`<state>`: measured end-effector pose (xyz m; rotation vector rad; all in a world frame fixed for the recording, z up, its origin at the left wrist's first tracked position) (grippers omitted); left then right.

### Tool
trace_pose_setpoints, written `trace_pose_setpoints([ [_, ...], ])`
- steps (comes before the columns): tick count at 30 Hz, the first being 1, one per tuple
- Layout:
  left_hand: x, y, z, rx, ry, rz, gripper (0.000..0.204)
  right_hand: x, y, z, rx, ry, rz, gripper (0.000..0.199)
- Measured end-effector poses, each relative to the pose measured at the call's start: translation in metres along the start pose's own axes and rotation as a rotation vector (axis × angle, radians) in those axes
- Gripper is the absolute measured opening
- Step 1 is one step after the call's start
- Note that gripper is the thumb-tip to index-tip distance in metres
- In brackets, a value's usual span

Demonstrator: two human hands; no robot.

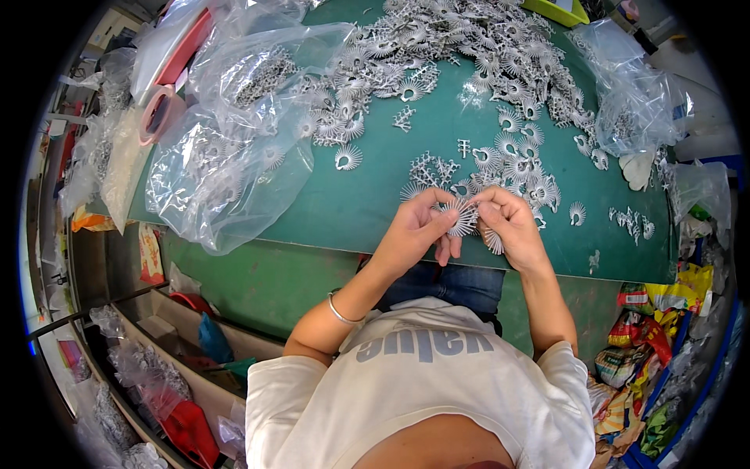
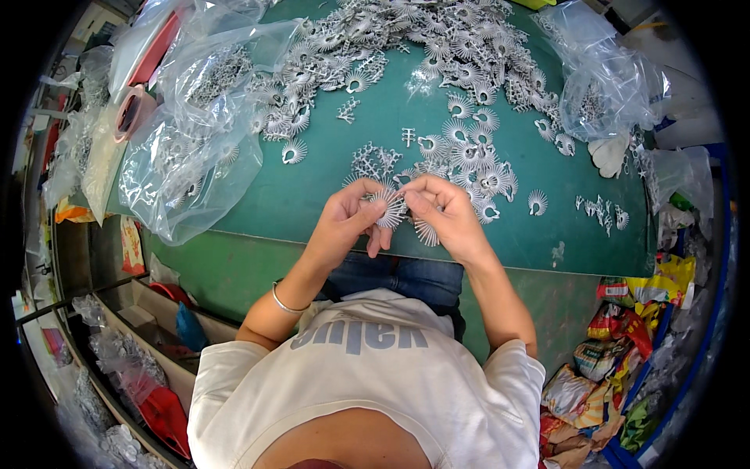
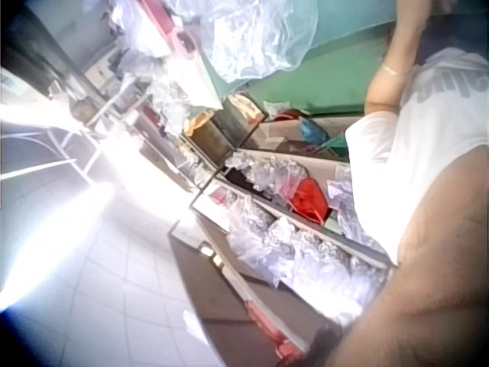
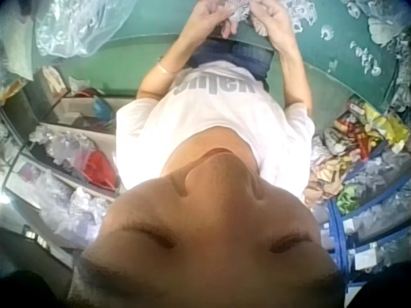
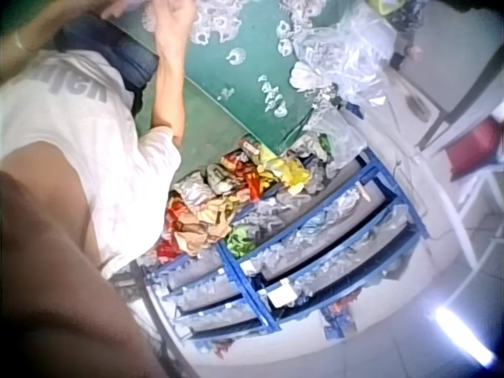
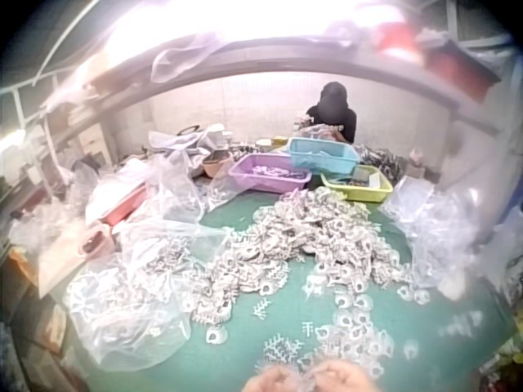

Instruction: The person picks up silver-colored metal decorative components from a pile on a green table and joins them together by hand, then places the assembled pieces into a clear plastic bag.

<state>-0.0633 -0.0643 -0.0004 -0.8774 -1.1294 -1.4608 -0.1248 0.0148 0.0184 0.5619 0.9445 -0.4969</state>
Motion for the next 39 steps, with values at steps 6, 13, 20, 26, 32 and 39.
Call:
trace_pose_setpoints([
  [6,0.048,0.023,0.002,0.31,-0.642,0.481,0.018,-0.026,0.012,0.009,-0.074,0.316,-0.209,0.009],
  [13,-0.012,0.004,0.01,-0.144,0.383,-0.212,0.018,-0.021,0.008,0.007,-0.049,0.344,-0.171,0.007],
  [20,-0.011,0.006,0.001,0.017,0.223,-0.14,0.024,-0.047,0.028,0.038,-0.176,0.854,-0.694,0.012],
  [26,-0.002,0.019,0.002,0.133,0.132,-0.142,0.027,-0.059,0.043,0.063,-0.29,1.084,-0.863,0.017],
  [32,0.013,0.031,0.002,0.239,0.013,-0.051,0.023,-0.06,0.057,0.079,-0.453,1.182,-0.965,0.019],
  [39,0.025,0.042,-0.014,0.392,-0.228,0.035,0.015,-0.055,0.07,0.104,-0.48,1.466,-1.039,0.019],
])
Point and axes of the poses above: each hand's wrist, its own y-axis away from the middle knuckle, its own z-axis out of the palm, x = y × z, the point moved 10 cm from there along -y, towards the middle knuckle, and after that the axes turned 15 degrees about -y, right-handed, at the moved point
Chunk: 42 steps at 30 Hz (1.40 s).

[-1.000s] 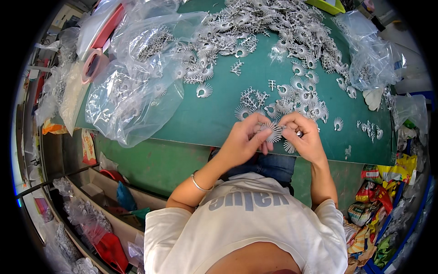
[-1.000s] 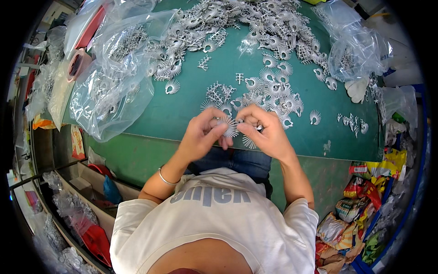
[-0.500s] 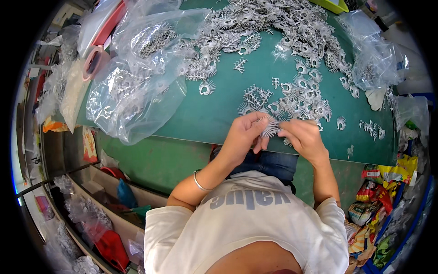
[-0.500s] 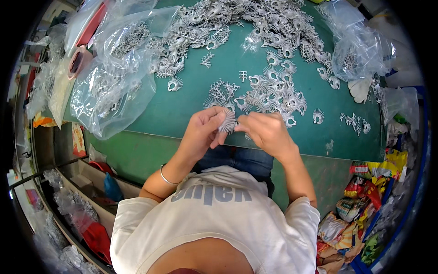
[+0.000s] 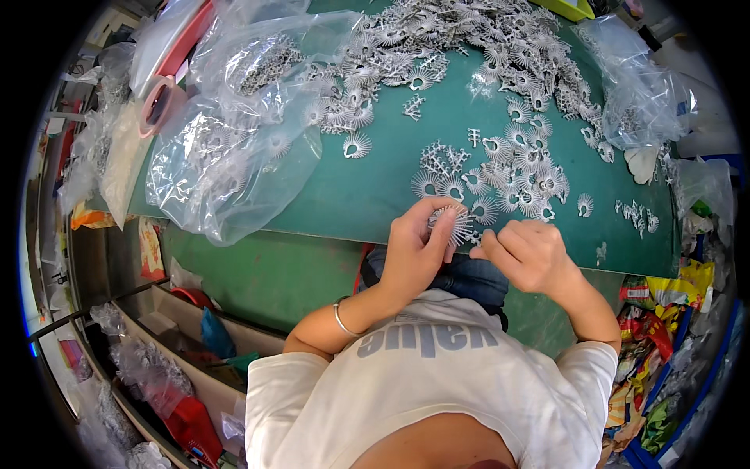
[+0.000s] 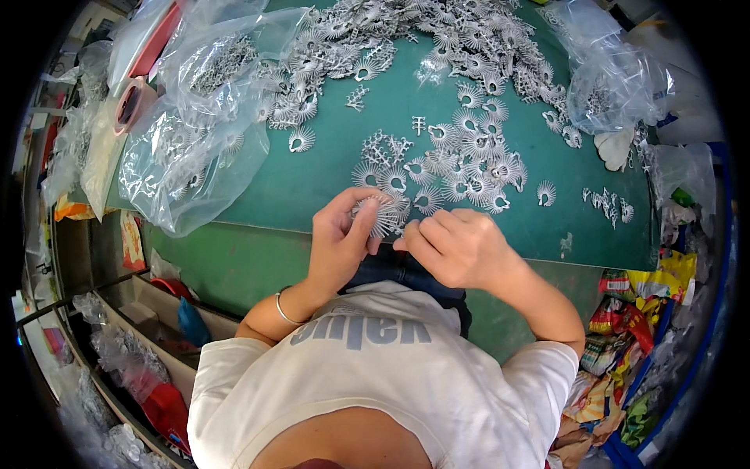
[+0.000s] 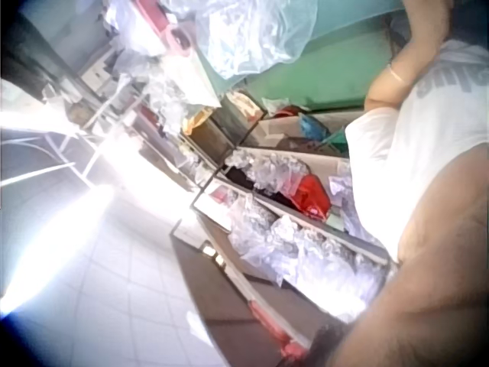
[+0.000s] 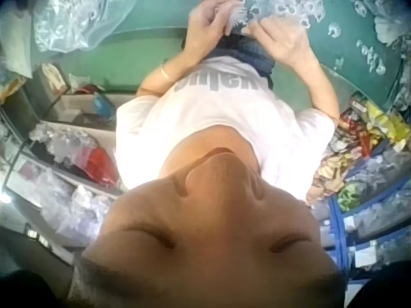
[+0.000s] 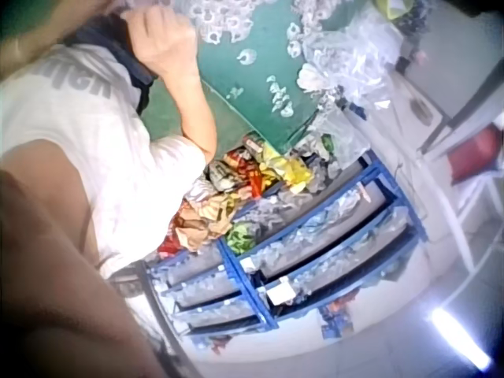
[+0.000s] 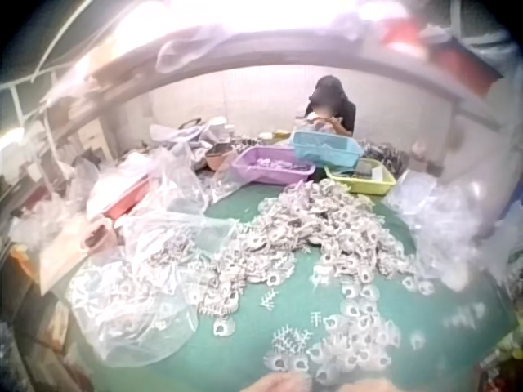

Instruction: The person picks up silver-colored metal decorative components from a pile on a green table and joins them together by hand, then places the assembled pieces into a clear plastic bag.

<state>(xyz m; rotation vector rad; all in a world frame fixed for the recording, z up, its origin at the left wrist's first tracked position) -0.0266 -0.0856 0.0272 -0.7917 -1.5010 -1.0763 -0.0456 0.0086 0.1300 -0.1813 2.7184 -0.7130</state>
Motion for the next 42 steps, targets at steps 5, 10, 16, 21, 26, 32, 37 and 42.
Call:
trace_pose_setpoints([
  [5,0.029,0.011,-0.001,0.316,-0.509,0.489,0.014,0.007,0.01,0.017,-0.07,0.078,0.262,0.017],
  [10,0.015,-0.014,-0.004,0.227,-0.283,0.321,0.013,0.03,0.013,0.021,-0.021,0.088,0.355,0.015],
  [16,-0.024,-0.024,0.01,-0.042,0.252,0.012,0.014,0.052,0.025,0.015,0.115,-0.006,0.434,0.013],
  [21,0.002,-0.005,0.006,0.109,0.003,0.266,0.015,0.055,0.043,0.019,0.223,-0.068,0.506,0.011],
  [26,-0.02,-0.018,0.006,-0.047,0.337,-0.016,0.021,0.091,0.065,0.002,0.193,0.163,0.706,0.016],
  [32,-0.04,-0.012,0.015,-0.158,0.557,-0.183,0.02,0.116,0.082,-0.001,0.17,0.053,0.962,0.028],
  [37,-0.05,0.0,0.033,-0.321,0.602,-0.283,0.022,0.134,0.061,0.029,0.095,0.07,0.938,0.026],
  [42,-0.051,-0.002,0.024,-0.219,0.568,-0.251,0.011,0.14,0.065,0.025,0.159,-0.088,0.978,0.023],
])
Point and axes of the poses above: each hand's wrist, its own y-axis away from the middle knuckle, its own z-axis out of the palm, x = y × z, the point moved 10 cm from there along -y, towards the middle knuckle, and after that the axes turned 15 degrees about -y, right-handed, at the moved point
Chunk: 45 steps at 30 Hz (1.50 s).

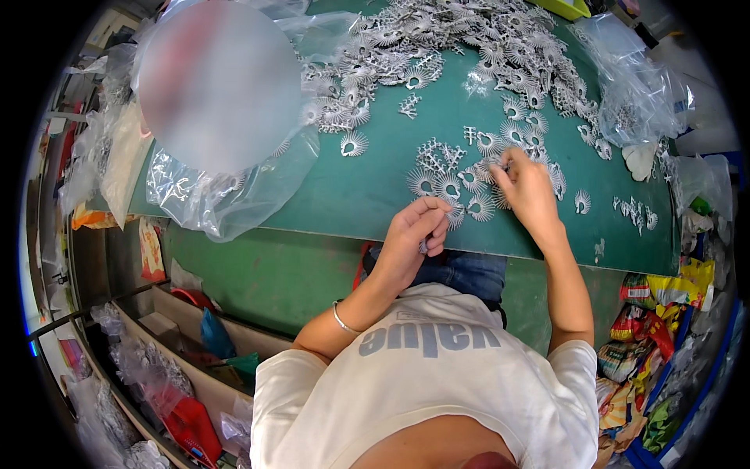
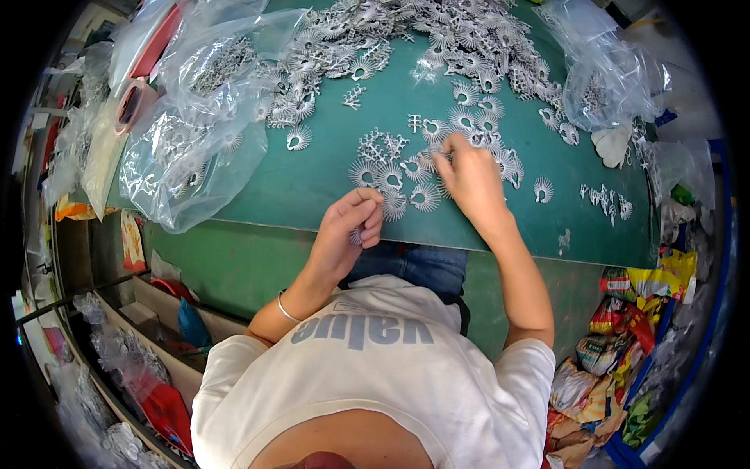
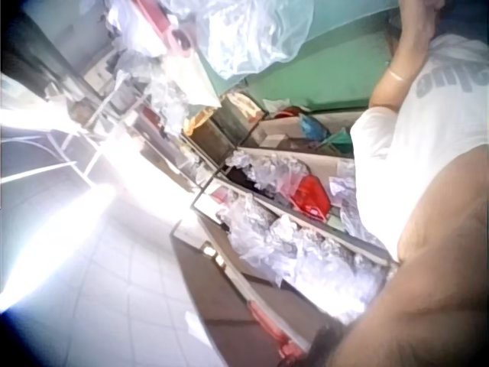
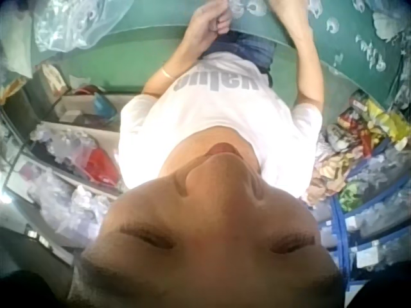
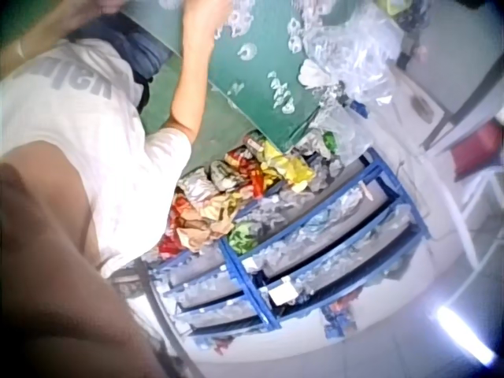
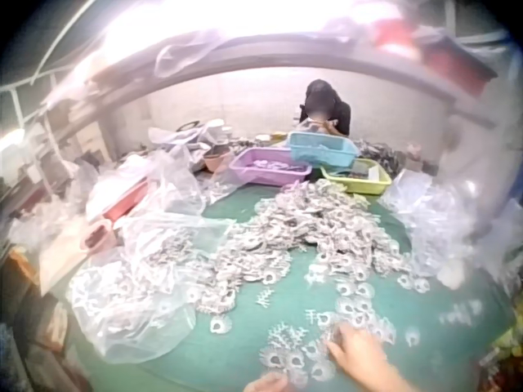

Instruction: The person picks up silver-colored metal decorative components from a pile on a green table and joins them together by hand, then places the assembled pieces into a clear plastic bag.

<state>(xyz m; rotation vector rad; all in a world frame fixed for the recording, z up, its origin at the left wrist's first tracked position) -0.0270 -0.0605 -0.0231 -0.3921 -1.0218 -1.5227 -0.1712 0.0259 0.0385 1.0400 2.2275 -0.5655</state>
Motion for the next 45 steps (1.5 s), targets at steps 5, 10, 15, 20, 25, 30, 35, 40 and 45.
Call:
trace_pose_setpoints([
  [5,0.017,0.002,-0.016,0.103,-0.203,0.158,0.015,0.018,0.004,-0.017,-0.024,0.045,0.149,0.022],
  [10,0.019,-0.004,-0.019,0.11,-0.245,0.223,0.018,-0.027,-0.019,0.01,-0.102,-0.045,-0.027,0.031],
  [15,0.043,0.001,-0.02,0.161,-0.45,0.394,0.024,-0.029,-0.037,0.05,-0.152,-0.112,-0.205,0.023],
  [20,0.036,-0.007,-0.025,0.145,-0.368,0.338,0.025,0.001,-0.035,0.016,-0.024,-0.216,-0.136,0.019],
  [25,0.086,0.018,-0.014,0.513,-1.042,0.805,0.017,0.004,-0.016,0.029,-0.242,-0.788,0.055,0.016],
  [30,0.046,-0.016,-0.01,0.035,-0.509,0.341,0.018,0.006,-0.004,0.063,-0.298,-0.861,0.098,0.012],
  [35,0.042,0.004,-0.035,0.181,-0.516,0.282,0.02,-0.007,-0.023,0.037,-0.114,-0.725,0.155,0.019],
  [40,0.041,0.017,-0.049,0.277,-0.478,0.191,0.024,-0.015,-0.045,0.036,-0.094,-0.368,0.023,0.021],
  [45,0.033,0.013,-0.044,0.245,-0.417,0.155,0.026,-0.062,-0.044,0.058,-0.096,0.029,-0.238,0.016],
])
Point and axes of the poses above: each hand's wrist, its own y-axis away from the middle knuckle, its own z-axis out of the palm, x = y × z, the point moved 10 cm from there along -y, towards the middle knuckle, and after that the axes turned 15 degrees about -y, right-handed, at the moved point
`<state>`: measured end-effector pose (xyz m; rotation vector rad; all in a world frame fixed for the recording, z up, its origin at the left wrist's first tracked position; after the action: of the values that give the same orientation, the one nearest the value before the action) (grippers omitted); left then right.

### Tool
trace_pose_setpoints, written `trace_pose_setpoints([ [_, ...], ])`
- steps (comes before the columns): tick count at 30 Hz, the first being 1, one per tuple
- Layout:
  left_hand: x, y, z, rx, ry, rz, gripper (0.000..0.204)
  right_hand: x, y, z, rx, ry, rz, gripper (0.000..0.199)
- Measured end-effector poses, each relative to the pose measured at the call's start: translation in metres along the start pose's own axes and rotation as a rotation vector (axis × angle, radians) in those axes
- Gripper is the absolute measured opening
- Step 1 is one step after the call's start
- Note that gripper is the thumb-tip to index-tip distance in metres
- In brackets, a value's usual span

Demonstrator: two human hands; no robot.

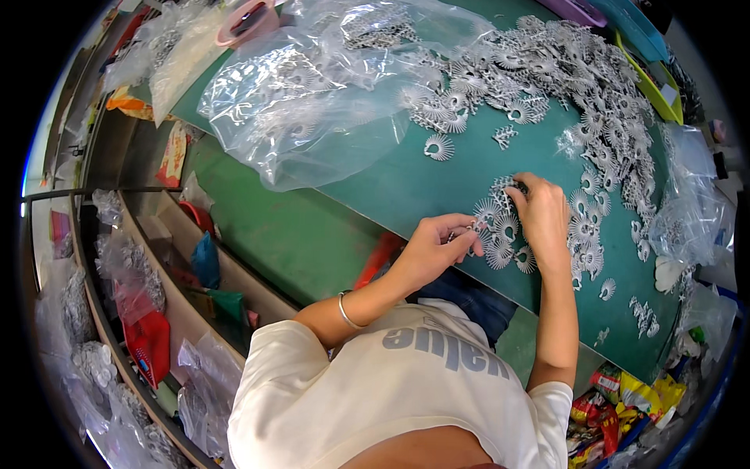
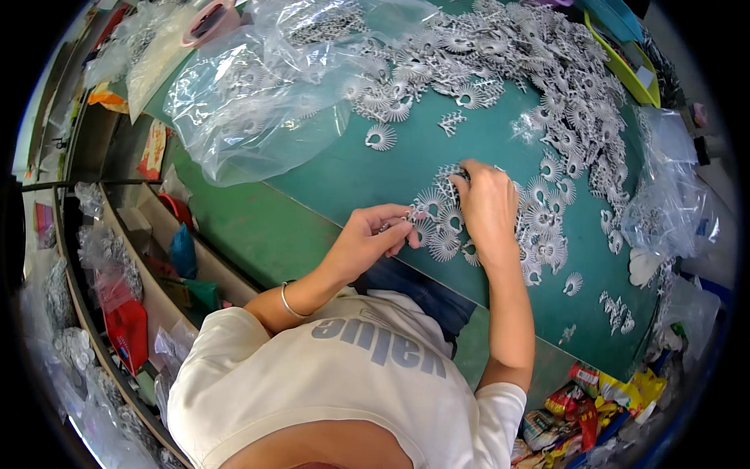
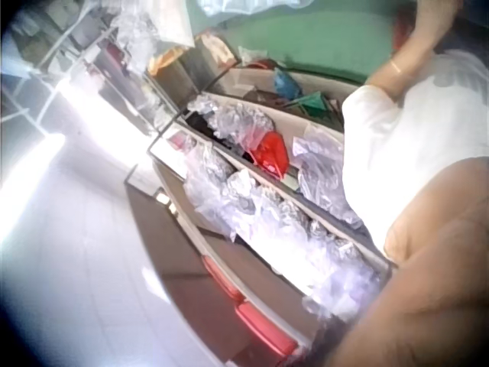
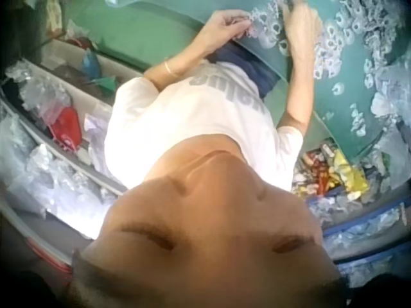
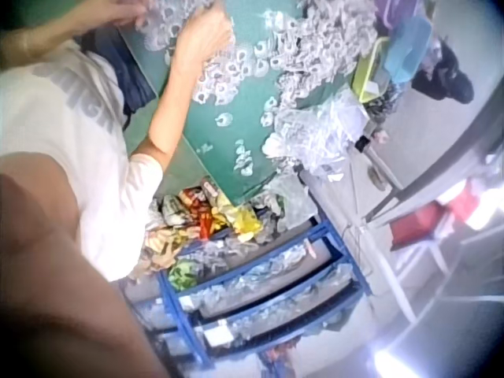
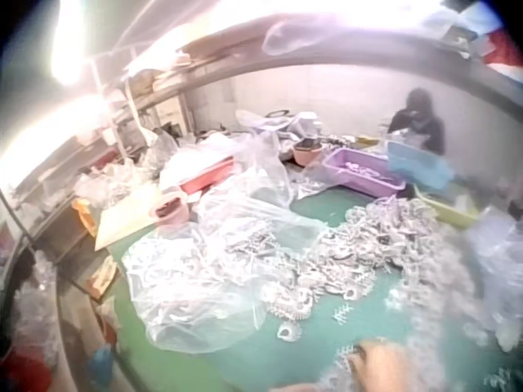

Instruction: The person picks up silver-colored metal decorative components from a pile on a green table and joins them together by hand, then places the assembled pieces into a clear plastic bag.

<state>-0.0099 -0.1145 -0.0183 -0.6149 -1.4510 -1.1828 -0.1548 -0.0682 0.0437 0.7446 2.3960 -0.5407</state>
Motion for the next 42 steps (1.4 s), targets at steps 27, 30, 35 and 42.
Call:
trace_pose_setpoints([
  [27,-0.012,0.001,-0.004,-0.038,0.307,-0.122,0.027,-0.004,0.028,0.009,-0.031,-0.028,0.053,0.014],
  [30,-0.014,0.002,-0.004,-0.026,0.307,-0.124,0.027,-0.005,0.032,0.008,-0.014,-0.006,0.06,0.012],
  [35,-0.012,0.0,-0.002,-0.023,0.305,-0.11,0.028,-0.006,0.036,0.004,-0.001,-0.005,0.037,0.008],
  [42,-0.012,0.0,0.0,-0.017,0.317,-0.107,0.028,0.005,0.034,-0.019,0.092,-0.415,0.156,0.009],
])
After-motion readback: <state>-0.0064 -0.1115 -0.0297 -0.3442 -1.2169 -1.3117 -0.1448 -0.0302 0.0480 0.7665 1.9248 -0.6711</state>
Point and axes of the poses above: each hand's wrist, its own y-axis away from the middle knuckle, its own z-axis out of the palm, x = y × z, the point moved 10 cm from there along -y, towards the middle knuckle, and after that the axes turned 15 degrees about -y, right-handed, at the moved point
